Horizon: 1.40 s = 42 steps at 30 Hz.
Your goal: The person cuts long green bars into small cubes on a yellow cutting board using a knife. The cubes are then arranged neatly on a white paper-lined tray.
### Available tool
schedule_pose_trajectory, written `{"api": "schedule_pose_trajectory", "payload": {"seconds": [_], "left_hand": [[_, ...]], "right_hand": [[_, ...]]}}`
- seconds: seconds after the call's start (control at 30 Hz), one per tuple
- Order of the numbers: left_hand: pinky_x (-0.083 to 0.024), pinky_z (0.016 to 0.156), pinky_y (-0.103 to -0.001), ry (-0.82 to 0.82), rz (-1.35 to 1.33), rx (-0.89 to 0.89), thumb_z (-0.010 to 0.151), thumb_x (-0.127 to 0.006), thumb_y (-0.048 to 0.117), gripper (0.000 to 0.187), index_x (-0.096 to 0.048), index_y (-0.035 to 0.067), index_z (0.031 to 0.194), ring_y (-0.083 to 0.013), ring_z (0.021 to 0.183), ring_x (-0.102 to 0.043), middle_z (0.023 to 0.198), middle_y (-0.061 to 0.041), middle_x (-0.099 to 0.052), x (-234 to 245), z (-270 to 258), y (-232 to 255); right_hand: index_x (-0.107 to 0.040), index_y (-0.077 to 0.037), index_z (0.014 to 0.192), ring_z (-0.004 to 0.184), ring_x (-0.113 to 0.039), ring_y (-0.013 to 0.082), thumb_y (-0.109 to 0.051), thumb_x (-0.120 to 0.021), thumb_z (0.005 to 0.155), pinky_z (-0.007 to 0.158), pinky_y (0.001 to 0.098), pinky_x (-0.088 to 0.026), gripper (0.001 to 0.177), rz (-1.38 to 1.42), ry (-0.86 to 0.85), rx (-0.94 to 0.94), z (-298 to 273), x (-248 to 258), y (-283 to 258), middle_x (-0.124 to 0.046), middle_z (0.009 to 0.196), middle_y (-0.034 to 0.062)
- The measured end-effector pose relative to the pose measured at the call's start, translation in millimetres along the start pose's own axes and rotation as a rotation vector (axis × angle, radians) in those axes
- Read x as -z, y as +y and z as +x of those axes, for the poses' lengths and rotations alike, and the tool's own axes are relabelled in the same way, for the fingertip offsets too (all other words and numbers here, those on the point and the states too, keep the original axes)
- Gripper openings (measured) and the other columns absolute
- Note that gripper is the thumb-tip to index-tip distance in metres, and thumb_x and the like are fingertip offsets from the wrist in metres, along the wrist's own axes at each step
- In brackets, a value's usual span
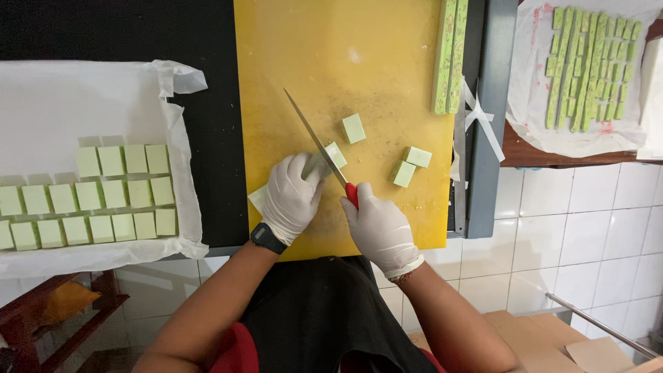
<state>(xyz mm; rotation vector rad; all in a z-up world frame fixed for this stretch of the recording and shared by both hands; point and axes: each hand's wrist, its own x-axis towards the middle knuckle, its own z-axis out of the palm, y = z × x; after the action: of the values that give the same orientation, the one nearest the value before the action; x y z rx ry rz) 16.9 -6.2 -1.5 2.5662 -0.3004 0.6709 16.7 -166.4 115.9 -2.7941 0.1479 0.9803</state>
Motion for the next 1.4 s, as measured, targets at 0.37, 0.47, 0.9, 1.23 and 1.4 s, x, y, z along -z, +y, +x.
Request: {"api": "schedule_pose_trajectory", "payload": {"seconds": [0.37,0.47,0.9,1.23,1.4], "left_hand": [[-0.05,0.065,-0.044,0.018,-0.05,-0.038,0.082,-0.076,0.012,0.013,-0.066,0.003,0.083,-0.038,0.086,-0.061,0.099,-0.016,-0.058,-0.4,11.5,1.6],[-0.051,0.07,-0.04,0.044,-0.041,-0.029,0.088,-0.071,0.012,0.008,-0.068,0.007,0.094,-0.0357,0.094,-0.063,0.104,-0.013,-0.059,-3.1,7.4,1.0],[-0.051,0.069,-0.04,0.036,-0.041,-0.068,0.096,-0.065,0.014,0.01,-0.068,0.007,0.089,-0.0354,0.093,-0.064,0.104,-0.013,-0.061,-4.1,8.9,-1.7],[-0.053,0.081,-0.049,0.005,-0.015,-0.08,0.089,-0.074,0.013,0.01,-0.071,0.004,0.093,-0.0439,0.107,-0.062,0.117,-0.019,-0.061,-11.7,-5.9,-7.6],[-0.054,0.083,-0.041,-0.026,0.033,-0.042,0.084,-0.082,0.018,0.017,-0.074,0.009,0.096,-0.0346,0.107,-0.062,0.114,-0.012,-0.061,-15.4,3.5,-11.5]], "right_hand": [[-0.041,-0.02,0.101,0.079,-0.076,0.0433,-0.05,-0.047,0.104,0.073,0.0538,-0.062,0.031,-0.059,0.045,0.036,11.1,-10.9,-11.5,-0.07,0.076,0.0164],[-0.043,-0.023,0.095,0.063,-0.076,0.0319,-0.045,-0.045,0.105,0.059,0.0422,-0.062,0.024,-0.296,0.089,0.148,-34.9,-20.9,34.5,-0.065,0.063,0.0052],[-0.041,-0.024,0.091,0.053,-0.072,0.0332,-0.051,-0.052,0.101,0.046,0.0438,-0.057,0.03,-0.176,0.463,0.232,10.8,-57.5,24.5,-0.061,0.057,0.0031],[-0.042,-0.024,0.093,0.058,-0.074,0.0298,-0.047,-0.043,0.107,0.052,0.044,-0.059,0.026,-0.218,0.293,0.177,15.4,-52.1,18.0,-0.063,0.061,0.0],[-0.043,-0.021,0.093,0.062,-0.075,0.0341,-0.05,-0.047,0.106,0.055,0.0466,-0.06,0.032,-0.128,0.302,0.2,-7.7,-40.8,39.5,-0.066,0.063,0.0096]]}}
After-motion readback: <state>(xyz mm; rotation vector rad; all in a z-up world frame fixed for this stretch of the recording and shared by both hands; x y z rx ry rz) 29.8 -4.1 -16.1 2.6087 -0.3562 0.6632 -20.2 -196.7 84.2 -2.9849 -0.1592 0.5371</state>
